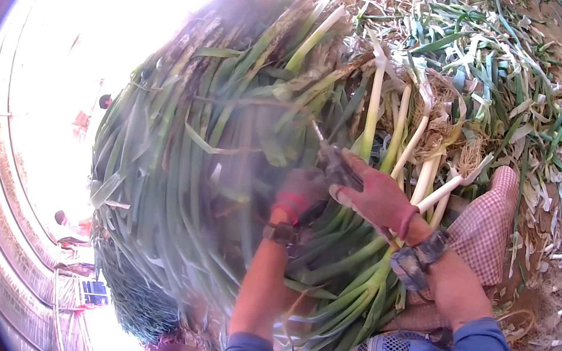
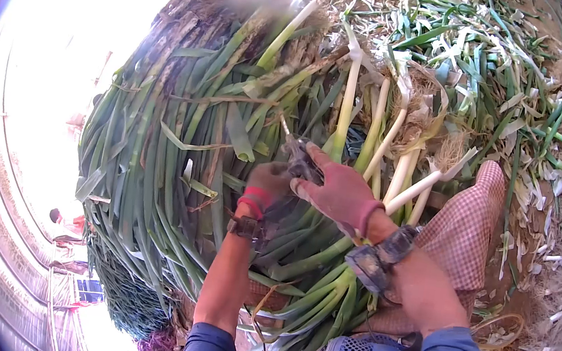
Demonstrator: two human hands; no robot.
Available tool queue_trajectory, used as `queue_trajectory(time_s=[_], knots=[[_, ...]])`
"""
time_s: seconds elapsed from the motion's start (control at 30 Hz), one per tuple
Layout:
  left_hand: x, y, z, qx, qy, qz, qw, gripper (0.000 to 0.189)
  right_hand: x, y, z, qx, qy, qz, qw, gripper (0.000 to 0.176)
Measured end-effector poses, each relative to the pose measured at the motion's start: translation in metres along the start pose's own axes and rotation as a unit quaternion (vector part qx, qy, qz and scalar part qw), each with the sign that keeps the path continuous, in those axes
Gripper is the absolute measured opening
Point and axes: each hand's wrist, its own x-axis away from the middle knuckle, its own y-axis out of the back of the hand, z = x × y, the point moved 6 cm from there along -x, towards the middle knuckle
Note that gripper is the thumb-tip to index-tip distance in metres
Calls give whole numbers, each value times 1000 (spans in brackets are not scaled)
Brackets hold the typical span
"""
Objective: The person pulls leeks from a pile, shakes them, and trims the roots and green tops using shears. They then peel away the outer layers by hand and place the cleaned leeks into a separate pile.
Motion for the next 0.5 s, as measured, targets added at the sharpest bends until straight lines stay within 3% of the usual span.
queue_trajectory(time_s=[0.03, 0.07, 0.1, 0.17, 0.23, 0.3, 0.43, 0.5], knots=[[-9, 12, 18, 20, -10, -79, 997, 29, -4, -4, 2, 1, -7, -23, 1000, 90], [-16, 20, 29, -92, -120, -127, 980, 27, -4, -5, 14, -5, -22, 19, 1000, 90], [-15, 24, 27, -91, -119, -127, 981, 27, -7, -14, 12, -5, -22, 20, 1000, 90], [-2, 49, 18, 11, -69, -242, 968, 27, -12, -34, 13, -4, 54, 28, 998, 88], [1, 61, 5, -14, -98, -283, 954, 26, -24, -32, 13, -24, 1, 33, 999, 88], [-2, 74, 1, -139, 13, -343, 929, 26, -33, -25, 10, -33, -15, -9, 999, 89], [-8, 81, -33, -145, -64, -281, 946, 31, -41, -19, 12, -28, -14, -6, 999, 87], [-19, 78, -36, -69, -157, -268, 948, 42, -61, 3, 3, -79, -77, -54, 992, 86]])
